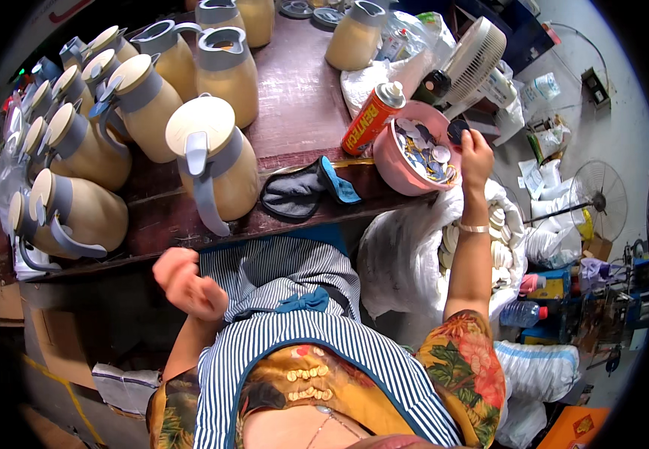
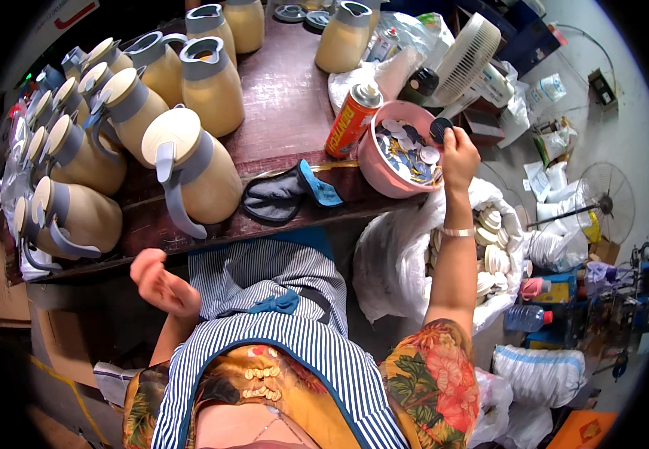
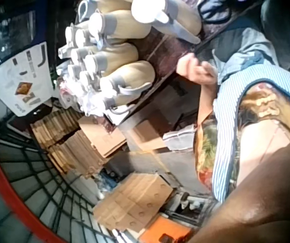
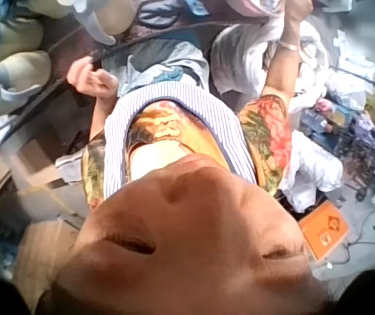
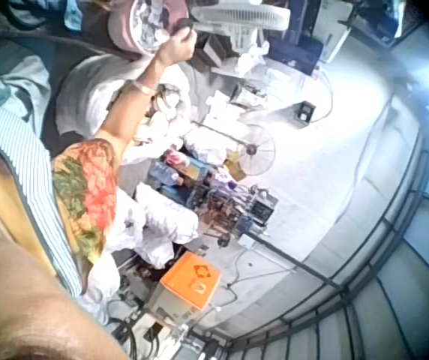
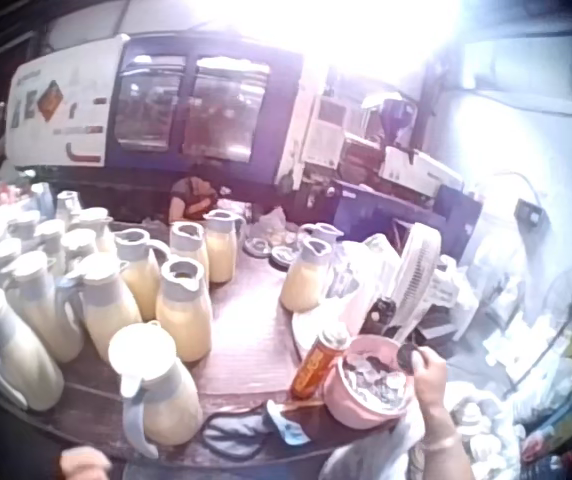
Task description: The person assembles thermal carafes by placing lid components and seals onto the pitchers, then uses a blue cloth to wipe down the exteriors and handles before arranging them on a table.
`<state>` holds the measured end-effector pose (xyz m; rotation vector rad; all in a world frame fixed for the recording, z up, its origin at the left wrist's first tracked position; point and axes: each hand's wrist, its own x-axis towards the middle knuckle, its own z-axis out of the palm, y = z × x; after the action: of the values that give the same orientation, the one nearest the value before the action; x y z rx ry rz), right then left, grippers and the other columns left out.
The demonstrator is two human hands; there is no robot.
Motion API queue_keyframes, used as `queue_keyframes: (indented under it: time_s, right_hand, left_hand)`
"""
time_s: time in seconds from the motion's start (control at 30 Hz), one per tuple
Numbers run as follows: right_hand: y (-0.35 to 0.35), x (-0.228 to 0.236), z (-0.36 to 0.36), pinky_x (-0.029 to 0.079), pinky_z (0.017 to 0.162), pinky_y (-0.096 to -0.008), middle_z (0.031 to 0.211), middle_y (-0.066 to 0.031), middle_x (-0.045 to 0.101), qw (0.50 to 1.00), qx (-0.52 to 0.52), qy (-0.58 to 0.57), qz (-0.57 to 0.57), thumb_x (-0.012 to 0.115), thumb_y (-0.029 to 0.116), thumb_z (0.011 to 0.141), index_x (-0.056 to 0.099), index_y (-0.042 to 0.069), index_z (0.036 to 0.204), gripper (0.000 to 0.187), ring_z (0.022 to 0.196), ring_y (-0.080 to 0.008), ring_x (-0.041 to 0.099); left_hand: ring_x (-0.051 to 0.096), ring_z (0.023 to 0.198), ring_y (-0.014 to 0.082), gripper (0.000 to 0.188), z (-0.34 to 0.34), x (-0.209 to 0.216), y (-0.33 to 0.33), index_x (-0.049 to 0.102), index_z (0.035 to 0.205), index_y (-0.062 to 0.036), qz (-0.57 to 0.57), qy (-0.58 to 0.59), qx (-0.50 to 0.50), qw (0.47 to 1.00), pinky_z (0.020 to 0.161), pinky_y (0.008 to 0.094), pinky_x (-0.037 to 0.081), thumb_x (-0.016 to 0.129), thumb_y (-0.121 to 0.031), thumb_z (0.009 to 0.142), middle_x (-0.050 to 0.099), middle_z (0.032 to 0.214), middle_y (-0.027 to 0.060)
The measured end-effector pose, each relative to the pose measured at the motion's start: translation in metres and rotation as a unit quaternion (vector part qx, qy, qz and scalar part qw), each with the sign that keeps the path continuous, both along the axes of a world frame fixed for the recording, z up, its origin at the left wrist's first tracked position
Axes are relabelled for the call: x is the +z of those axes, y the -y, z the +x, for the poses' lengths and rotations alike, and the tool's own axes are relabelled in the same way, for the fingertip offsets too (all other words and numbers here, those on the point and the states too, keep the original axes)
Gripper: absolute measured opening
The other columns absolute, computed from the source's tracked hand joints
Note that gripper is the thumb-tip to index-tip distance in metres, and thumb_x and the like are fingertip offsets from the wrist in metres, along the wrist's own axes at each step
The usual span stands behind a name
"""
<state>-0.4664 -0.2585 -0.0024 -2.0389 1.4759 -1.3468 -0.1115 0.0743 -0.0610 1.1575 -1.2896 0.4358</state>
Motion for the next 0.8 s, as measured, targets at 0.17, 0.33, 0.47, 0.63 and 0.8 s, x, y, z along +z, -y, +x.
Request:
queue_keyframes:
  time_s: [0.17, 0.33, 0.47, 0.63, 0.8]
  right_hand:
    - [-0.127, 0.021, 0.079, 0.056, 0.078, -0.0329, 0.096, -0.0136, 0.068, 0.809, 0.391, 0.327, 0.294, 0.049, 0.011, 0.101, 0.059, -0.005, 0.106, 0.019, 0.086, -0.0211, 0.069]
    - [-0.196, 0.011, 0.152, 0.051, 0.074, -0.0284, 0.091, -0.0114, 0.068, 0.782, 0.570, 0.174, 0.181, 0.053, -0.005, 0.091, 0.064, -0.004, 0.098, 0.012, 0.081, -0.0174, 0.065]
    - [-0.202, -0.002, 0.172, 0.053, 0.070, -0.0336, 0.085, -0.0089, 0.067, 0.781, 0.620, -0.061, -0.027, 0.069, -0.002, 0.072, 0.066, 0.002, 0.093, 0.021, 0.078, -0.0280, 0.066]
    - [-0.213, -0.079, 0.194, 0.053, 0.084, -0.0349, 0.107, -0.0095, 0.066, 0.765, 0.590, 0.176, 0.191, 0.062, 0.006, 0.087, 0.065, 0.001, 0.099, 0.013, 0.102, -0.0209, 0.063]
    - [-0.234, -0.129, 0.236, 0.056, 0.062, -0.0217, 0.090, -0.0009, 0.064, 0.675, 0.189, 0.416, 0.579, 0.053, 0.023, 0.103, 0.060, 0.007, 0.107, 0.018, 0.074, -0.0081, 0.062]
  left_hand:
    - [0.063, 0.107, 0.0296, 0.058, -0.037, 0.052, 0.026, 0.054, 0.131, -0.0008, 0.107, -0.152, -0.240, 0.953, 0.093, 0.0381, 0.050, 0.068, -0.040, 0.090, 0.065, 0.115, 0.0124]
    - [0.060, 0.107, 0.0158, 0.023, -0.032, 0.021, 0.023, 0.064, 0.111, 0.0006, 0.313, -0.502, -0.498, 0.634, 0.099, 0.0318, 0.047, 0.064, -0.017, 0.096, 0.063, 0.114, 0.0091]
    - [0.061, 0.104, 0.0195, 0.015, -0.009, -0.004, -0.014, 0.064, 0.099, -0.0015, 0.259, -0.637, -0.491, 0.535, 0.096, 0.0368, 0.048, 0.057, -0.014, 0.097, 0.062, 0.102, 0.0083]
    - [0.056, 0.086, 0.0214, 0.015, 0.017, -0.050, -0.038, 0.056, 0.082, -0.0031, -0.106, -0.815, -0.488, 0.294, 0.093, 0.0380, 0.046, 0.050, -0.013, 0.091, 0.057, 0.084, 0.0076]
    - [0.055, 0.081, 0.0194, 0.014, 0.037, -0.082, -0.014, 0.060, 0.093, -0.0002, -0.032, -0.911, -0.239, 0.335, 0.093, 0.0344, 0.047, 0.047, 0.000, 0.095, 0.062, 0.095, 0.0104]
